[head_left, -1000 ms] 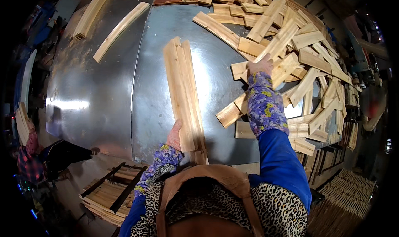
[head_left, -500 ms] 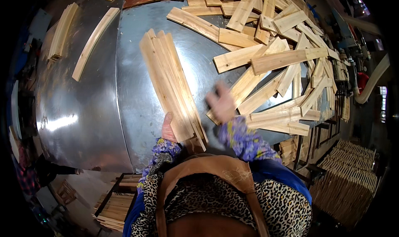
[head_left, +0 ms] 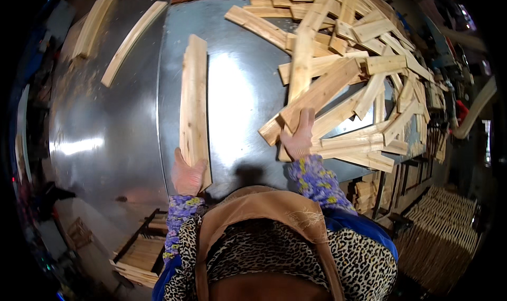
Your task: The person sorts a large pile of wooden planks on a metal table, picking them up one by one and arranging them into a neat stack. The person handles the planks by hand, aligning them carefully to form a uniform pile.
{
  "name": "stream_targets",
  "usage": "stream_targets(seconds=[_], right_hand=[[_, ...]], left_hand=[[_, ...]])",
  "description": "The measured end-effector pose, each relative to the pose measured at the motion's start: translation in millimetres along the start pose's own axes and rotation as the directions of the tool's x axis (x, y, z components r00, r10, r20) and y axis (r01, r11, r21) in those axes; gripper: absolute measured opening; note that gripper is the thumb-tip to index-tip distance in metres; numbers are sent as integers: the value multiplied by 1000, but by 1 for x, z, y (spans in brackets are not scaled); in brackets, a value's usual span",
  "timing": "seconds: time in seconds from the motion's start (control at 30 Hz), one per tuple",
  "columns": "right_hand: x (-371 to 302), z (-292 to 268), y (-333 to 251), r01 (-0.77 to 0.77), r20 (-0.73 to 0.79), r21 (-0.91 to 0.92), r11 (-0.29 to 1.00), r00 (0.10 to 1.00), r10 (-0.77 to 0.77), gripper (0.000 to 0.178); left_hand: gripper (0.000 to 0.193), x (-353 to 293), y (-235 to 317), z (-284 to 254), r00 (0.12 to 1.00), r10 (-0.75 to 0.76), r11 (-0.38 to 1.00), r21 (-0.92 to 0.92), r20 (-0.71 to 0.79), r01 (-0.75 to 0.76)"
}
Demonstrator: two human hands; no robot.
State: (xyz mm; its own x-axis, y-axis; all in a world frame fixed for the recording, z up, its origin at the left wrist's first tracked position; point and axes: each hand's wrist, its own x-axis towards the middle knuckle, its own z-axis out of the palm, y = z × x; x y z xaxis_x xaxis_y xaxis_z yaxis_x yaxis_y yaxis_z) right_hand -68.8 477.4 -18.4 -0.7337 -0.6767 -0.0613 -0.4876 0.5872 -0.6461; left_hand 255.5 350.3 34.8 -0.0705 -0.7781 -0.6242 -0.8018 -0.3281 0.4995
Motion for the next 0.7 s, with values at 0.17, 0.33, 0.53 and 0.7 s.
stream_targets(seconds=[0.17,0.33,0.53,0.7], right_hand=[[-51,4,51,383,298,-71,921,890,-346,83],[9,12,-15,-242,-86,455,857,946,313,90],[78,8,29,-426,27,649,630,841,541,82],[21,23,-35,-254,16,372,893,964,267,63]], left_hand=[[119,-13,-42,27,991,-61,834,540,-118,116],[116,-22,-57,21,988,90,906,423,-127,-28],[112,-21,-66,20,975,189,912,388,-119,-130],[119,-21,-68,11,987,156,935,331,-48,-132]])
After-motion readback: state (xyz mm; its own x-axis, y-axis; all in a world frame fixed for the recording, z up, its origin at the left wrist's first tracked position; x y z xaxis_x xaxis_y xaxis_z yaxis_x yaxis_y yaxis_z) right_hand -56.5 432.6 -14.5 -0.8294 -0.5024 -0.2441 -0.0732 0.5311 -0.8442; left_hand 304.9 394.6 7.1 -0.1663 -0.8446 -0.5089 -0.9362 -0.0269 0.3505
